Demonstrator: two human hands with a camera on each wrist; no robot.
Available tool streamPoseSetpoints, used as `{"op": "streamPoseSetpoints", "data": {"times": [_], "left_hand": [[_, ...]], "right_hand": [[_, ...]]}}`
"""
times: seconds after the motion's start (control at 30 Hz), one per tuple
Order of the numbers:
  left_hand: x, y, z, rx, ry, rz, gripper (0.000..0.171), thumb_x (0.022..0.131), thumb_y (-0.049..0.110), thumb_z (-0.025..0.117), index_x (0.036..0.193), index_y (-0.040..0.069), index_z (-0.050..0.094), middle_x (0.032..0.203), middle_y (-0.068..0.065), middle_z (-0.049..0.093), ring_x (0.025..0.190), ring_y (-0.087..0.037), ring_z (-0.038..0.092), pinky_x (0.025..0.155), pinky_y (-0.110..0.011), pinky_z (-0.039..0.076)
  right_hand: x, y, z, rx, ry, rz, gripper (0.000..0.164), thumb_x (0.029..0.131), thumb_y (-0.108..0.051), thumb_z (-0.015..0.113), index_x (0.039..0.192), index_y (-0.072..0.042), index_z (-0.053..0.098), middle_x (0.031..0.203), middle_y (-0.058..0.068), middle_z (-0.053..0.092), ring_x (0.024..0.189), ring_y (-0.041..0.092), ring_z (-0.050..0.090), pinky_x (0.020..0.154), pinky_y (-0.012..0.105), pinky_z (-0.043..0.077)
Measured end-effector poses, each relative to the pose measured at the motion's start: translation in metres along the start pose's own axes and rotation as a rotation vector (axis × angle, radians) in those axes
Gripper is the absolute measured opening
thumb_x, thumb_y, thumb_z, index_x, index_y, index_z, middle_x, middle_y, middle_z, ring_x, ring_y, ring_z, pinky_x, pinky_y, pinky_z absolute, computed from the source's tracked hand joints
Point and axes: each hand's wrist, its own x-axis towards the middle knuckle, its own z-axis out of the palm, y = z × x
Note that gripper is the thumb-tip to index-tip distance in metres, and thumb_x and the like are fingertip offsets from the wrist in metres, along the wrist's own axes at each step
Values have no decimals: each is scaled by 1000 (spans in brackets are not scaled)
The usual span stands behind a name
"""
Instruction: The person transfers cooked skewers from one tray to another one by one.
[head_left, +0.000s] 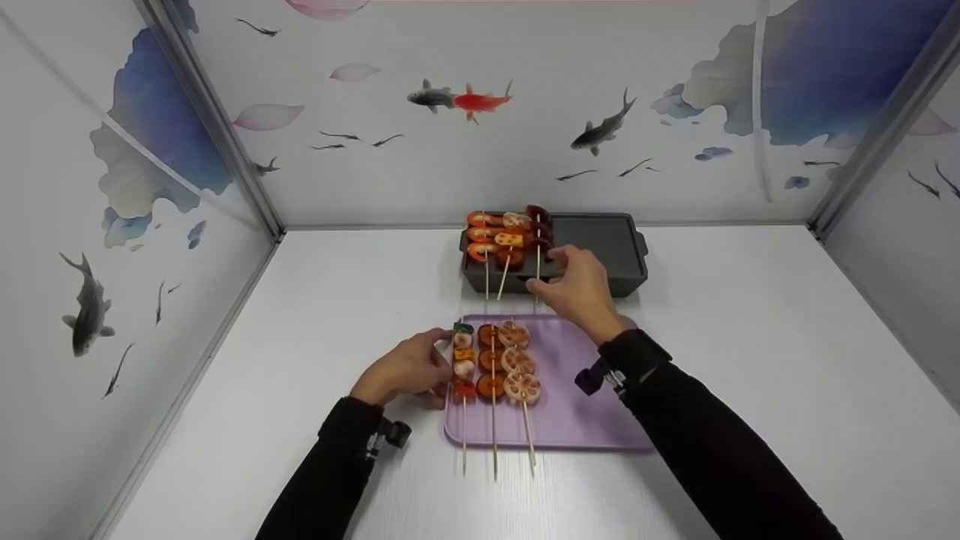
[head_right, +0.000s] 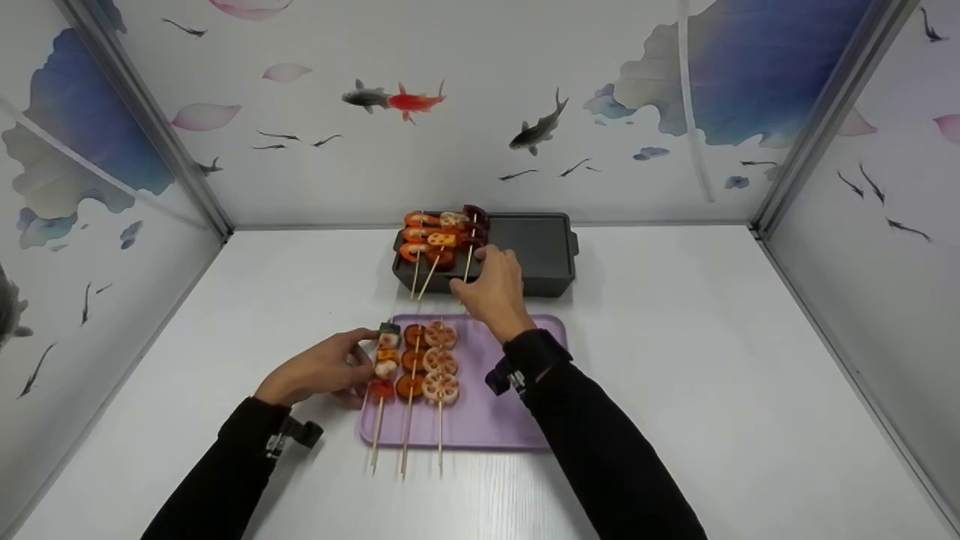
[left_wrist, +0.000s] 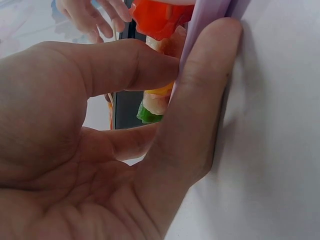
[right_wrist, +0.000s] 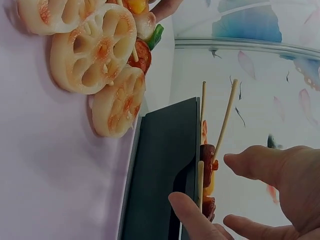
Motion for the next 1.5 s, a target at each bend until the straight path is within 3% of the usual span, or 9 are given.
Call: {"op": "streamPoseSetpoints", "data": {"times": [0.23,0.37,0.47,0.63,0.97,1.33,1.5], "left_hand": [[1,0,1,-8,0,-2,68,91,5,64,154,12,38,101,-13,65,73,-27,73,61,-40,61],[1,0,1,-4,0,1,69,91,4,64,154,12,38,102,-13,65,74,-27,73,62,-40,61],[1,-1,1,-2,1,4,69,90,4,64,154,12,38,102,-14,65,75,-27,73,62,-41,61],[2,-1,1,1,1,5,70,90,4,64,154,12,38,102,-13,65,76,-27,73,62,-40,61],[0,0,1,-2,0,4,70,93,5,63,156,11,35,102,-12,66,78,-28,73,63,-40,62],[0,0,1,0,1,3,69,94,8,65,156,11,36,101,-13,65,79,-26,72,63,-40,62],[1,0,0,-12,3,-13,70,93,7,64,157,11,35,102,-14,65,78,-27,72,63,-40,62]], "right_hand": [[4,-2,6,23,-24,10,60,89,-20,79,140,0,55,131,22,53,88,20,71,76,36,60],[6,-1,7,-12,-6,5,56,88,-18,78,137,0,58,128,21,56,87,22,71,87,40,56],[8,0,6,-31,9,-3,53,87,-18,78,134,1,61,126,20,60,95,26,69,96,44,51],[9,-2,3,-6,-9,27,49,88,-17,78,132,0,64,122,17,66,108,30,64,92,45,53],[15,-4,-7,23,-30,77,37,85,-17,80,118,-1,73,101,10,74,91,24,70,82,40,57],[15,1,-18,279,-149,171,35,86,-7,79,117,6,72,94,14,75,82,24,73,76,33,59],[21,2,-21,354,-206,252,36,86,-4,79,118,9,70,98,18,75,83,25,74,83,38,59]]}}
